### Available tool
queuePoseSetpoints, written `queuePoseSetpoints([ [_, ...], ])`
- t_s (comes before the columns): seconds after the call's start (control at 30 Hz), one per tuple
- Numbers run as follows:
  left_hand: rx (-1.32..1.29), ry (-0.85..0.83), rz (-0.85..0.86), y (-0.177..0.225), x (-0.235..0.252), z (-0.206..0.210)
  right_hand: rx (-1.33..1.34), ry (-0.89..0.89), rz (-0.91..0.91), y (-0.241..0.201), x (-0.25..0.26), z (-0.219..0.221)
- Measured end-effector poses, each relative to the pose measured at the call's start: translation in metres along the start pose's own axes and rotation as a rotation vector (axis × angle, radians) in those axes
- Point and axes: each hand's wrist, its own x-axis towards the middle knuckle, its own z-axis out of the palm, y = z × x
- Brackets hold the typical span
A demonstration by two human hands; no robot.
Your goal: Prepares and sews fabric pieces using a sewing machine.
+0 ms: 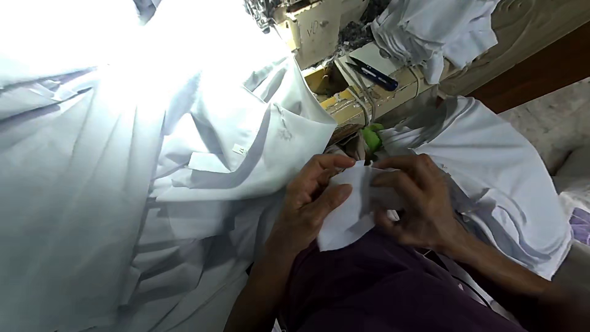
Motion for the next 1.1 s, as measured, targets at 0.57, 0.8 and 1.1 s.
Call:
queuePoseSetpoints([
  [0.57,0.866,0.203,0.349,0.01,-0.026,-0.016,0.756,0.036,0.234,-0.001,0.013,0.031],
  [0.8,0.779,0.272,0.345,0.01,-0.022,-0.019,1.021,0.149,0.362,-0.007,0.013,0.038],
  [1.1,0.693,0.353,0.349,0.007,-0.026,-0.022,1.121,0.202,0.37,-0.012,0.02,0.048],
])
